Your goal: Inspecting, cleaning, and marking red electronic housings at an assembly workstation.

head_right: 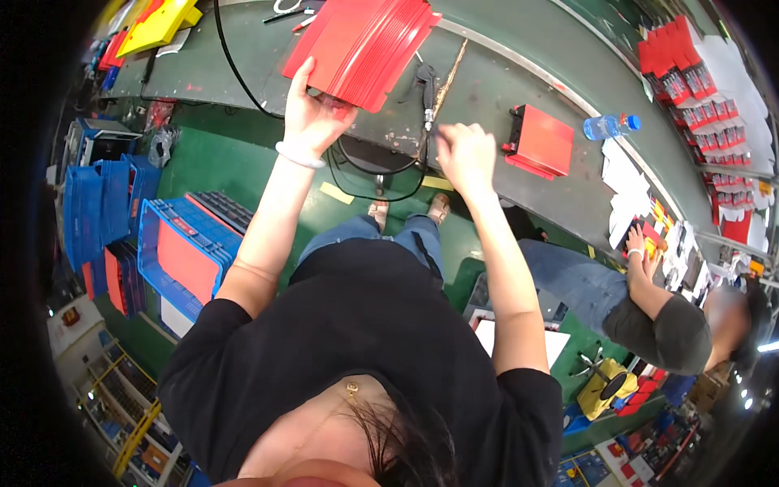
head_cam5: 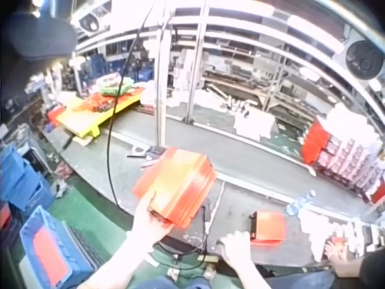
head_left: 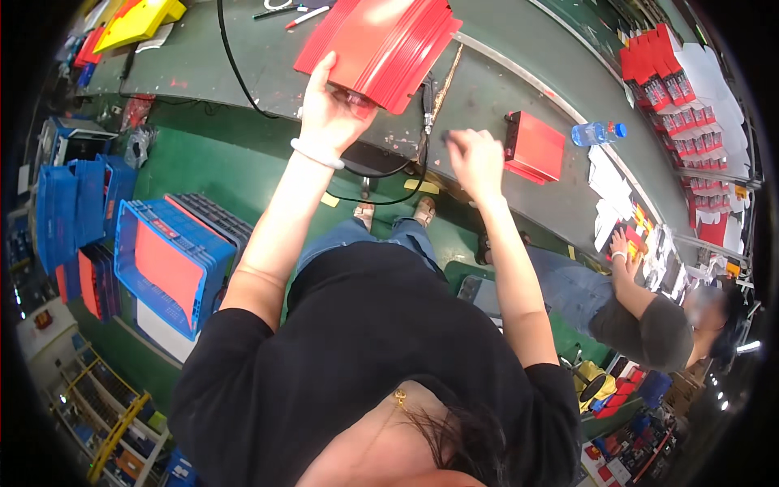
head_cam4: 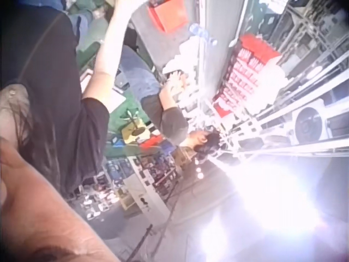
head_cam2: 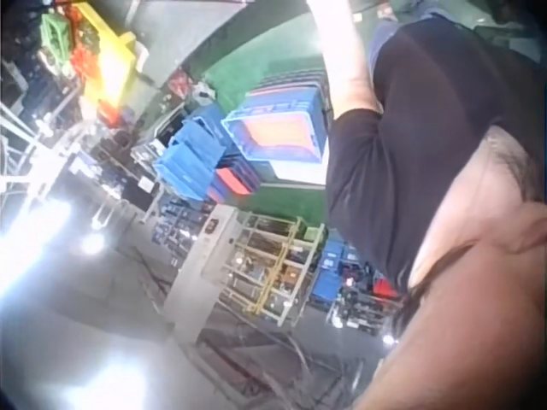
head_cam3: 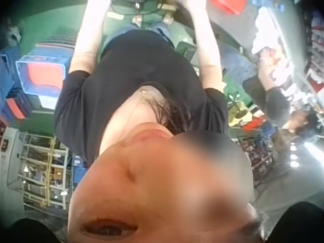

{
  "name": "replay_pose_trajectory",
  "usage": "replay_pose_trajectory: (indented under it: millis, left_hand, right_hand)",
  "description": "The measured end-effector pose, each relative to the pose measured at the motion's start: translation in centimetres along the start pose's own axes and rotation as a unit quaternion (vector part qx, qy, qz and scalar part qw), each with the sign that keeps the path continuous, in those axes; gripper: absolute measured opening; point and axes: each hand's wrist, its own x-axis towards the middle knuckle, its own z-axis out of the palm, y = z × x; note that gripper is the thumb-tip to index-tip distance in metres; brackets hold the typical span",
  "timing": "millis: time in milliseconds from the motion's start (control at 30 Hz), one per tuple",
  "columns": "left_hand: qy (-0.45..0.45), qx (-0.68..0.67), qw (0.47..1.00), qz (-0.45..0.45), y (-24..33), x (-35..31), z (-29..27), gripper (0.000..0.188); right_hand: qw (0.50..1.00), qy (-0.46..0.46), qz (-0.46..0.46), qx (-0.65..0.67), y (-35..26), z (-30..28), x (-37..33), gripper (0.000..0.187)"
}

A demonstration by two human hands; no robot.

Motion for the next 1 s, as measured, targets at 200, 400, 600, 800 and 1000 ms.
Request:
replay_pose_trajectory:
  millis: [200,400,600,800,1000]
  left_hand:
    - [0.002,-0.013,1.0,0.014,-0.6,0.2,-0.2,0.05]
    - [-0.016,0.008,1.0,0.026,-0.2,0.4,-0.1,0.047]
    - [-0.01,0.071,0.996,0.051,-0.1,0.4,0.4,0.052]
    - [0.006,0.079,0.996,0.03,-0.6,0.5,0.6,0.053]
    - [-0.007,0.08,0.996,0.038,-1.0,0.9,1.0,0.052]
  right_hand:
    - [0.964,0.198,-0.118,0.134,-5.4,-3.5,3.5,0.021]
    - [0.969,0.139,-0.193,-0.06,-7.2,-3.8,5.5,0.031]
    - [0.957,0.093,-0.274,-0.026,-6.0,-2.9,4.4,0.035]
    - [0.964,0.121,-0.223,-0.08,-4.8,-5.2,6.9,0.032]
    - [0.96,0.054,-0.276,0.01,-4.3,-3.2,4.3,0.041]
